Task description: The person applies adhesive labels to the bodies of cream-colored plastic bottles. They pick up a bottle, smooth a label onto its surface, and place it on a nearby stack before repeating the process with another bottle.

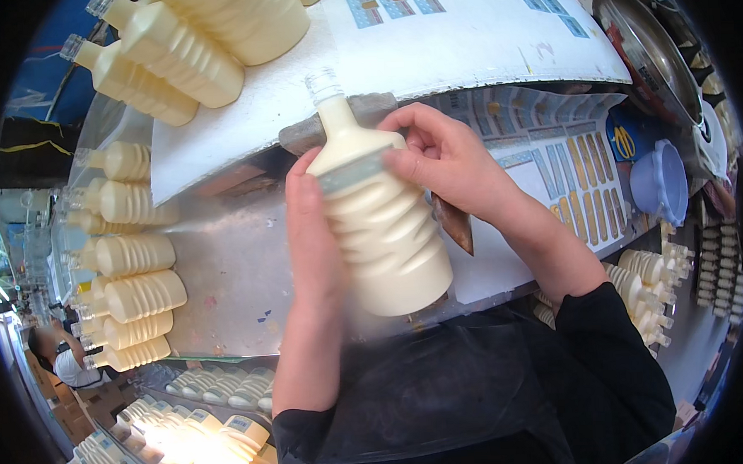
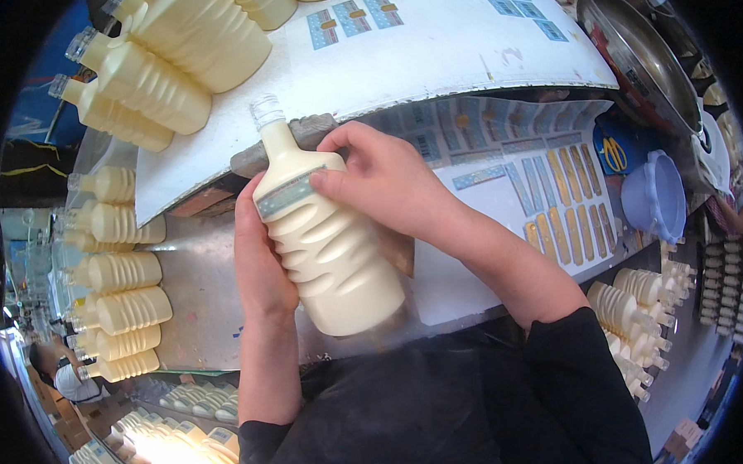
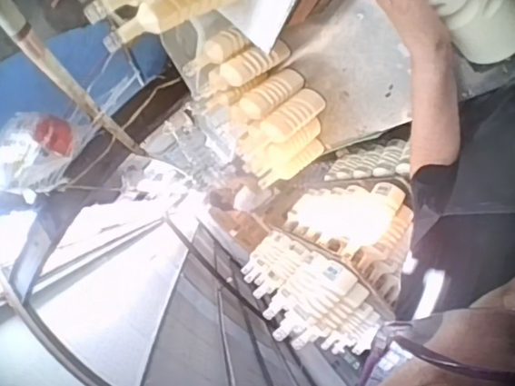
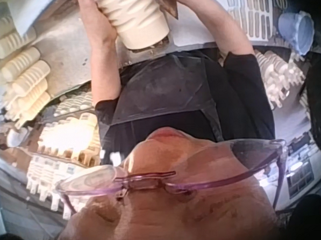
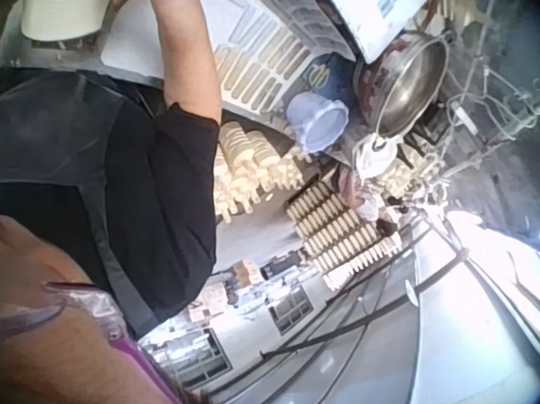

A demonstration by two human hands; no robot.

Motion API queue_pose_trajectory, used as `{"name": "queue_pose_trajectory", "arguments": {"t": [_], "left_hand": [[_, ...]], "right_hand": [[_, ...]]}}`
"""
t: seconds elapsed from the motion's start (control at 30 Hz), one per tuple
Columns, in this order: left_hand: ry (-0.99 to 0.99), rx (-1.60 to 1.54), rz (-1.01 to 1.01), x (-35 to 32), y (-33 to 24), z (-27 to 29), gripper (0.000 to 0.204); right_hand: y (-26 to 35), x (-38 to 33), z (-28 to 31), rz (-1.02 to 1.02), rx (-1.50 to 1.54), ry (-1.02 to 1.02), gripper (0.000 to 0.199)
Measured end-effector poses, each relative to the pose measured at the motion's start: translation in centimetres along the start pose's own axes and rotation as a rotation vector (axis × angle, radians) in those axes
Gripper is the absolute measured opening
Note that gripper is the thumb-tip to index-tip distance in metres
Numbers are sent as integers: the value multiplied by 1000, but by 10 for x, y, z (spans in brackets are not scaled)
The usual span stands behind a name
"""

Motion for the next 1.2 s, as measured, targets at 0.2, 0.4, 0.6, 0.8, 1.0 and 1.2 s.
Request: {"name": "queue_pose_trajectory", "arguments": {"t": [0.2,0.4,0.6,0.8,1.0,1.2], "left_hand": [[-17,-12,35,-3,-6,-6,39],[-30,42,25,-1,0,2,42],[-70,81,-41,-17,5,15,49],[-22,138,-186,-11,-23,6,46],[-80,232,-196,-16,6,26,68],[237,699,-545,-68,41,68,95]], "right_hand": [[7,-2,-2,196,-42,-201,24],[13,-5,-6,304,41,-241,16],[14,-4,-5,275,67,-224,12],[33,-14,-5,319,-139,-276,14],[38,-19,-5,524,-181,-282,11],[54,-26,2,535,-203,-276,8]]}}
Point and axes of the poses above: each hand's wrist, its own x-axis towards the middle knuckle, its own z-axis out of the back of the hand, y = z × x, the point moved 4 cm from there along x, towards the middle knuckle, and after that the axes turned 11 degrees about -y, right-handed, at the moved point
